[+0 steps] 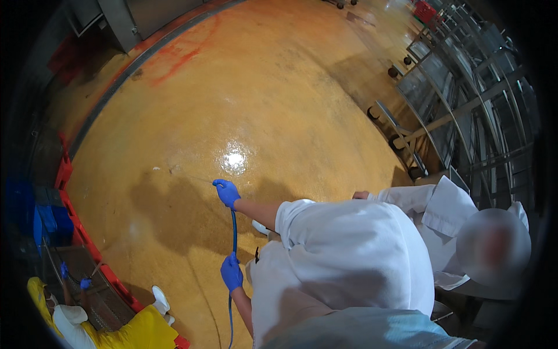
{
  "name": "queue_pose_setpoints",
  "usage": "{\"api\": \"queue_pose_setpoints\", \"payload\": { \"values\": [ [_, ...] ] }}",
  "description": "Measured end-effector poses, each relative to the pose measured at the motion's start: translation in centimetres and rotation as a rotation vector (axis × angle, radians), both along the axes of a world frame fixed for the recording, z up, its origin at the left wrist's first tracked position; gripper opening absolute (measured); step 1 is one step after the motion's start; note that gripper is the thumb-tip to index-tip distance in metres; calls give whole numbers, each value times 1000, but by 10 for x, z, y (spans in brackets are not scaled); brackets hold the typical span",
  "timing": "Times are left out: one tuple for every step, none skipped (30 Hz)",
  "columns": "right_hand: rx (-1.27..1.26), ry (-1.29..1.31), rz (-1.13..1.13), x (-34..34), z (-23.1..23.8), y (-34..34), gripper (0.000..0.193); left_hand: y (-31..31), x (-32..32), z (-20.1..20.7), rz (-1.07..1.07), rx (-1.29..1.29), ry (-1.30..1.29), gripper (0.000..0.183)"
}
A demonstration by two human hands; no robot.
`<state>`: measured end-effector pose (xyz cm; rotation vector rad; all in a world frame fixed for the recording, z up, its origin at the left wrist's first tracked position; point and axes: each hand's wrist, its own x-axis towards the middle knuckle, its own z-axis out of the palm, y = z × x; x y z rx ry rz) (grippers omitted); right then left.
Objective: The person uses a blue hose to spray water on the floor of a commercial kitchen or processing area. They move around the room, directing the spray to cover different sections of the floor while other workers in protective gear are present.
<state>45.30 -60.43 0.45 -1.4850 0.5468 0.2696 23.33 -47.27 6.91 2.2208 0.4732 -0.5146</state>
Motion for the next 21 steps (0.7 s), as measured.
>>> {"api": "queue_pose_setpoints", "payload": {
  "values": [
    [-6,-6,-17,3,-4,-1,24,-4,1,2,0,-10,-9,45],
    [-11,-10,-29,9,-7,-5,23,-9,6,3,5,-20,-16,45],
    [-13,-7,-25,9,-15,-3,23,-11,4,7,26,-26,-16,45],
    [-111,-155,-50,10,-33,1,23,-11,2,10,3,-29,-53,43],
    [-201,-304,-72,13,-52,-1,23,-15,4,10,-16,-30,-86,42],
    [-93,-36,33,12,-35,-16,25,-14,7,12,-40,-13,-80,41],
    [-321,-325,0,12,-52,-16,24,-14,7,19,-38,6,-76,40],
    [-190,-403,-69,11,-55,-15,24,-9,4,17,-115,90,-79,41],
    [-6,-188,-15,11,-36,-23,24,-12,9,31,-92,107,-36,44],
    [148,43,25,10,-10,-33,24,-15,10,42,-75,102,-38,45],
    [124,-16,-29,6,2,-35,23,-19,10,51,-73,94,-53,46],
    [126,-3,-34,1,21,-41,23,-24,4,50,-68,111,-70,46],
    [180,5,-26,-4,27,-45,23,-28,-2,50,-79,124,-84,46],
    [183,7,3,-9,32,-47,24,-36,-10,55,-60,144,-64,46],
    [186,21,29,-24,29,-55,24,-51,-25,58,-43,163,-30,46],
    [184,24,41,-24,28,-55,24,-56,-26,60,-40,175,-8,46],
    [201,35,60,-25,26,-56,24,-58,-29,59,-16,162,-23,46],
    [220,40,72,-29,26,-58,24,-62,-34,58,2,151,-45,47],
    [240,45,82,-33,26,-59,25,-65,-41,58,16,141,-67,47],
    [250,55,98,-38,25,-58,25,-69,-48,58,37,158,-77,46],
    [254,63,102,-42,25,-60,25,-71,-55,56,45,168,-88,46]
  ]
}}
